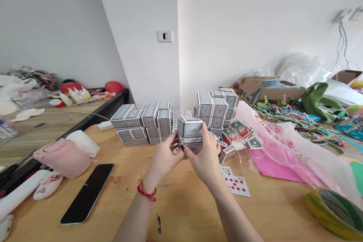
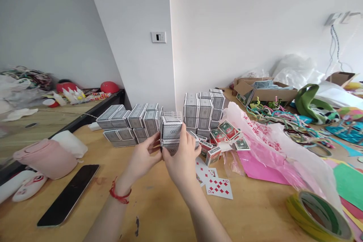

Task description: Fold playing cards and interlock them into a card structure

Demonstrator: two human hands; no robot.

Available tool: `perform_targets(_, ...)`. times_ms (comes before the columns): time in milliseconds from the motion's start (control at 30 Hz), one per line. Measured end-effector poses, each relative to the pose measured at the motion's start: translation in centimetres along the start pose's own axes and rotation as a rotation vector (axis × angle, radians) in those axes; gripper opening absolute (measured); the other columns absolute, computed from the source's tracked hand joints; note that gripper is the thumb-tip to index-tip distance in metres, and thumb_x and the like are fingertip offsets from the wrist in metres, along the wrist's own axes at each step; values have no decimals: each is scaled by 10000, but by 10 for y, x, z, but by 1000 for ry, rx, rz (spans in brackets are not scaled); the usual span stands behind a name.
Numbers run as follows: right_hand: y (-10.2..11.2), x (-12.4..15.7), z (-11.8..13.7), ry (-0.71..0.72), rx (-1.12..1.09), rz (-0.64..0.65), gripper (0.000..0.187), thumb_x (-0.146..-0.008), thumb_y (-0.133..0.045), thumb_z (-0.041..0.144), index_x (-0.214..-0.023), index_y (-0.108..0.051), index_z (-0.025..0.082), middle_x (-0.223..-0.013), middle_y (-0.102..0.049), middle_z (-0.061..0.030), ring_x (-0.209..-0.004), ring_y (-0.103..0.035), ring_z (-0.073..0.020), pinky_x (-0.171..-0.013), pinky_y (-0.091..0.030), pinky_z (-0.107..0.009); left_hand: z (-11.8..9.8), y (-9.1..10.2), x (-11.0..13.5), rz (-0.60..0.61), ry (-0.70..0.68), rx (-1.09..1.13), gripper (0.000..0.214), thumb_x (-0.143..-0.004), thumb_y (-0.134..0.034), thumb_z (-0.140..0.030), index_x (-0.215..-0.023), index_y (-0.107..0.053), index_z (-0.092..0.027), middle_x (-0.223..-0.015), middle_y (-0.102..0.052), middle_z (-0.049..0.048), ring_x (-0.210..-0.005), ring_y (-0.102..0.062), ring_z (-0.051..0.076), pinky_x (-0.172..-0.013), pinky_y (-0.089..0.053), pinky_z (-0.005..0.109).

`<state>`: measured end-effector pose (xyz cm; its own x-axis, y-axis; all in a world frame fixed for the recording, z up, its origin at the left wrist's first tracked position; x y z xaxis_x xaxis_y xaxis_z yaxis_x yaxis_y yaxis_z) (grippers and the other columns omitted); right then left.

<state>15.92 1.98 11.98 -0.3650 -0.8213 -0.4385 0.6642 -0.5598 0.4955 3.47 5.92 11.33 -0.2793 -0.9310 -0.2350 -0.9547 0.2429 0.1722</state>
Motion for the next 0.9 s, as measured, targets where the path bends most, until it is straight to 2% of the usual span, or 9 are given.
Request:
perform_targets(267, 6, -5, -4, -46, -36, -12, 804, -636, -610, 326, -1353, -262, 230, -1212, -484, -135, -1153, -384, -334, -958, -172, -567, 0, -6, 1, 2, 8, 37, 481, -693, -617, -209, -1167, -531, -210, -1083, -628, 70, -927, -612, 211, -773, -502, 294)
perform_targets(467, 16, -14, -17, -18, -146, 113, 822, -616, -659, 358, -1344, -290, 260, -1229, -496, -92, -1158, -413, -296, -942, -301, -467, -4, -1, 0, 77, 19, 78, 514, -695, -625, -208, -1196, -509, -213, -1109, -619, 66, -1013, -578, 211, -838, -480, 306)
perform_targets(567, 17, -13, -18, 48, -66, 194, 890, -612, -673, 361, -1369, -214, 259, -1233, -482, -95, -1165, -409, -286, -941, -311, -456, -2, 2, 0, 147, 57, 71, 521, -721, -602, -224, -1226, -475, -208, -1115, -617, 68, -1017, -577, 206, -864, -468, 329)
perform_targets(733, 11, -9, -17, 102, 201, 267, 1136, -540, -726, 334, -1389, 21, 233, -1252, -424, -140, -1191, -354, -325, -950, -250, -535, 2, 8, -1, 221, 83, 70, 543, -737, -589, -244, -1254, -436, -184, -1147, -597, 75, -1044, -559, 198, -906, -443, 349)
perform_targets(900, 4, -7, -15, 142, 236, 267, 1158, -555, -717, 330, -1380, 87, 220, -1252, -412, -171, -1187, -344, -349, -920, -274, -558, 2, 10, -2, 223, 76, 79, 545, -727, -584, -205, -1251, -436, -181, -1158, -588, 75, -1024, -567, 188, -882, -459, 328)
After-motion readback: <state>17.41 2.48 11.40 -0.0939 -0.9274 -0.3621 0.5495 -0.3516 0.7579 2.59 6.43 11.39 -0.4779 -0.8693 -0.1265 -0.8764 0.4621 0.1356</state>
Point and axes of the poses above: each hand's wrist, its own x-axis away from the middle knuckle, its own y-axis out of the back of the hand, z = x × y, the point moved 2 cm from there along -x, towards the middle knuckle
